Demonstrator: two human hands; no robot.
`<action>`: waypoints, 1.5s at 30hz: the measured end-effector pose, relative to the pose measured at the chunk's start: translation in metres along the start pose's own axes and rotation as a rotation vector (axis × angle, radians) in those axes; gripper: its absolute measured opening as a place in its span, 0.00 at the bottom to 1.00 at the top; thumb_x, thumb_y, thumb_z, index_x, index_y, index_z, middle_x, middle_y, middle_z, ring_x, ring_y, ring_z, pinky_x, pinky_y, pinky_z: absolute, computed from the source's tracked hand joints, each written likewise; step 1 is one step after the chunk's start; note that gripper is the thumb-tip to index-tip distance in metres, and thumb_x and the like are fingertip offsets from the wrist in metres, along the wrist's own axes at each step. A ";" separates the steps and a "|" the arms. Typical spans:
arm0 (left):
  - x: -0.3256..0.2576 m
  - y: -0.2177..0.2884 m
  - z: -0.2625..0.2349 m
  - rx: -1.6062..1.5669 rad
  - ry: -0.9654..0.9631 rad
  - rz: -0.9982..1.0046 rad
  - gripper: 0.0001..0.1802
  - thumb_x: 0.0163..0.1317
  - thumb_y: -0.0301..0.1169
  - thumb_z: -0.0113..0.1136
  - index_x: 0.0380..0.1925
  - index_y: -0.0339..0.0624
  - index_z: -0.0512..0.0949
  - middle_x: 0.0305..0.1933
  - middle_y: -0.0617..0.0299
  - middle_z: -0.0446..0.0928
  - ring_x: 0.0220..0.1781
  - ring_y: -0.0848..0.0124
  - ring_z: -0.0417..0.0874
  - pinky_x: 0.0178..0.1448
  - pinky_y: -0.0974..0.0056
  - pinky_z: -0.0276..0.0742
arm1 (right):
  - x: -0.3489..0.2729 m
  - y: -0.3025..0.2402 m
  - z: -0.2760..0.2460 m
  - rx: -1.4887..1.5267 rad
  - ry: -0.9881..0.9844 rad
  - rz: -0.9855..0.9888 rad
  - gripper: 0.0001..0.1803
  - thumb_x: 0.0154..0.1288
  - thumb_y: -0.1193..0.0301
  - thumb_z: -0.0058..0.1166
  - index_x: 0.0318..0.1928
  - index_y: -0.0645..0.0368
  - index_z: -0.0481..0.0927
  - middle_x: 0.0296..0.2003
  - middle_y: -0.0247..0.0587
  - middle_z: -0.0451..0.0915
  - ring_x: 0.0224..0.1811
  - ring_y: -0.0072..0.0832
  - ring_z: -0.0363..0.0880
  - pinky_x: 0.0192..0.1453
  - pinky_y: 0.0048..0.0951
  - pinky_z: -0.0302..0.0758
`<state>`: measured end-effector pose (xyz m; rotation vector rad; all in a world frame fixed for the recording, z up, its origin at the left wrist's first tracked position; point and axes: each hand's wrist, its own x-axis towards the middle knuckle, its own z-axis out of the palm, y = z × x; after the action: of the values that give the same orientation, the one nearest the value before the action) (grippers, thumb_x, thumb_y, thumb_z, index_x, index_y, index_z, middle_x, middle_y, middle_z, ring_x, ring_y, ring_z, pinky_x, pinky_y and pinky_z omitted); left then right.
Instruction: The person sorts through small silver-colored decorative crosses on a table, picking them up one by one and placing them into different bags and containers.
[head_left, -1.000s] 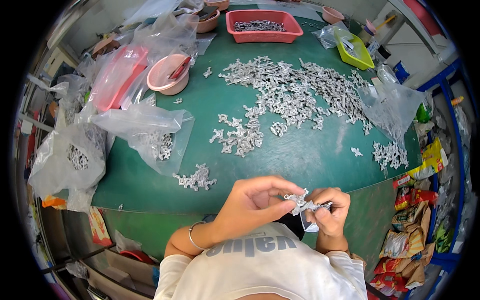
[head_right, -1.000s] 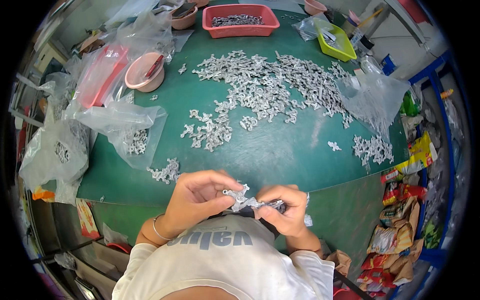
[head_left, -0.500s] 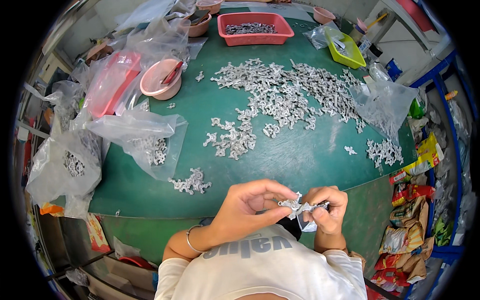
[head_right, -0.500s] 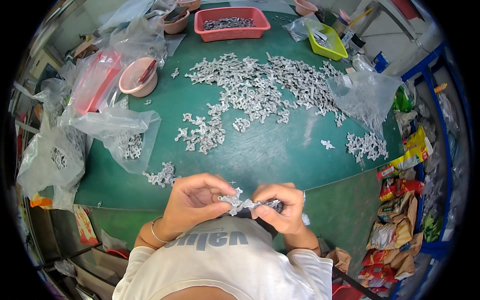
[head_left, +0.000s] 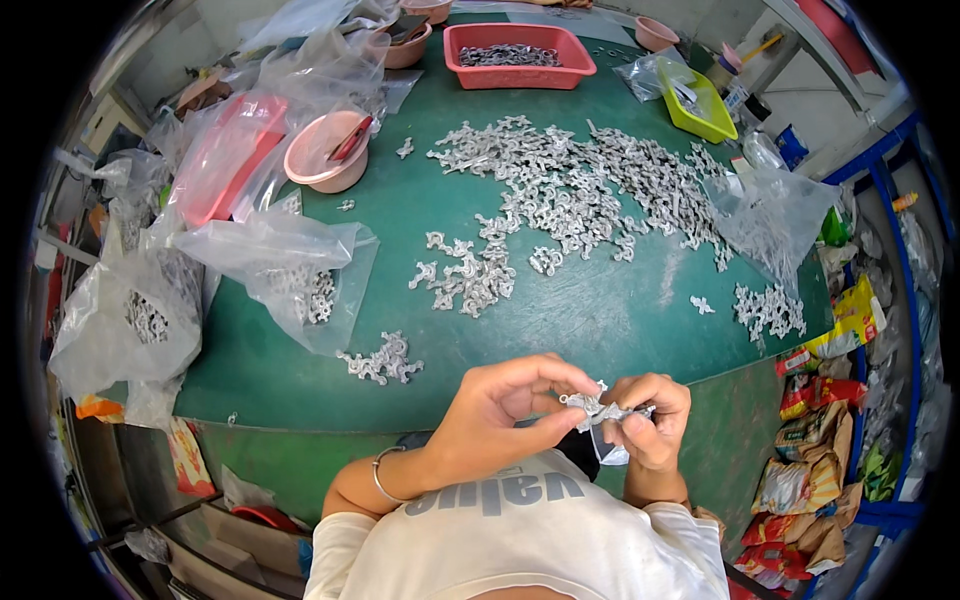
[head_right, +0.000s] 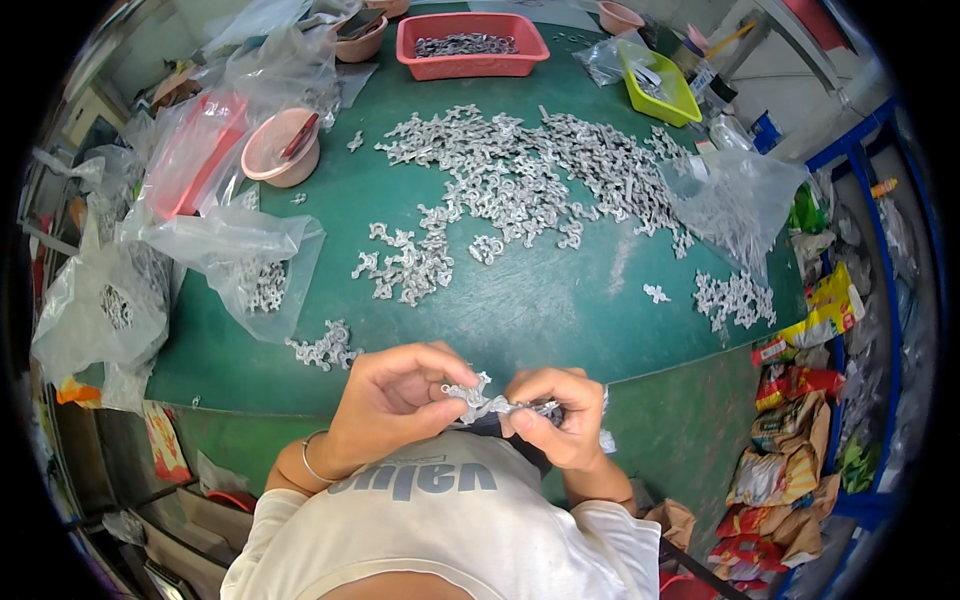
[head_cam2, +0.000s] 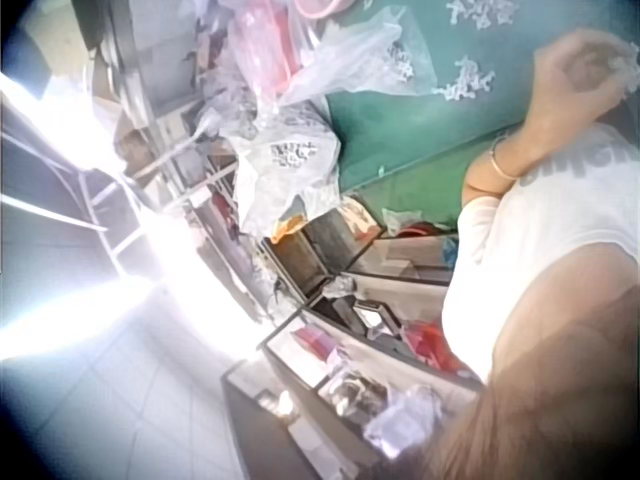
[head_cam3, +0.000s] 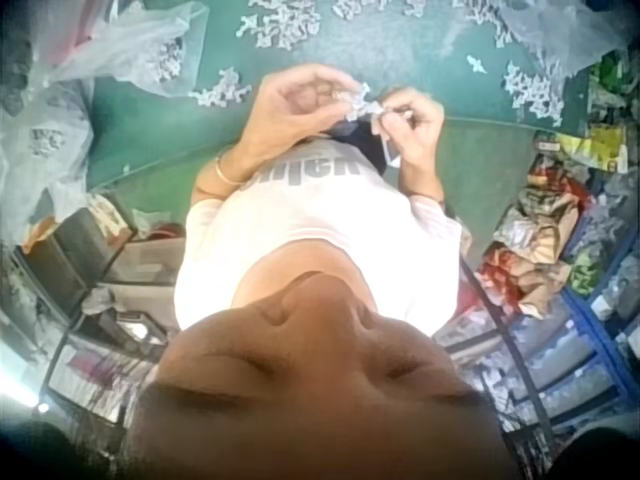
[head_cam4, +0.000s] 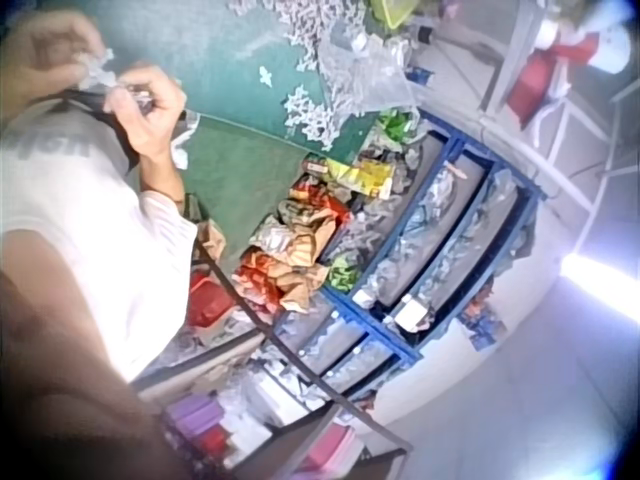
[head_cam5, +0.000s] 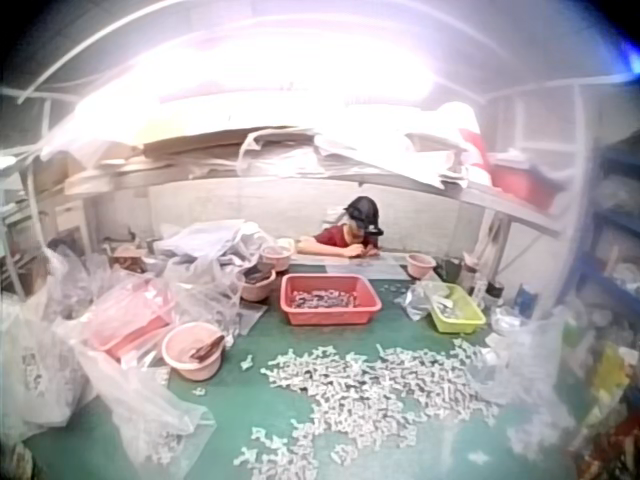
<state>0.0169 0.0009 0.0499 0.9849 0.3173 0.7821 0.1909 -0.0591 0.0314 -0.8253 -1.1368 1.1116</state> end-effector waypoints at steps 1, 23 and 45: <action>0.000 -0.001 0.000 -0.006 0.008 0.010 0.13 0.55 0.16 0.51 0.42 0.28 0.71 0.42 0.56 0.72 0.44 0.73 0.74 0.46 0.70 0.73 | -0.001 0.002 0.001 0.016 0.025 -0.005 0.09 0.53 0.73 0.52 0.24 0.67 0.72 0.17 0.43 0.73 0.16 0.22 0.69 0.19 0.21 0.63; 0.004 0.003 -0.014 -0.019 -0.028 -0.045 0.14 0.52 0.12 0.50 0.41 0.27 0.71 0.39 0.54 0.71 0.42 0.73 0.74 0.43 0.70 0.72 | 0.004 0.008 0.007 0.039 0.083 0.008 0.11 0.54 0.70 0.55 0.23 0.65 0.70 0.15 0.43 0.72 0.14 0.22 0.69 0.18 0.21 0.63; 0.012 0.004 -0.042 -0.001 -0.005 -0.002 0.11 0.58 0.18 0.46 0.41 0.30 0.73 0.36 0.59 0.70 0.38 0.75 0.74 0.40 0.71 0.72 | 0.022 0.031 0.014 0.010 -0.100 0.081 0.11 0.47 0.76 0.60 0.21 0.64 0.69 0.17 0.44 0.76 0.16 0.23 0.73 0.20 0.20 0.66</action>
<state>-0.0006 0.0368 0.0325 0.9851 0.3137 0.7781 0.1704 -0.0295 0.0119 -0.8212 -1.1880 1.2367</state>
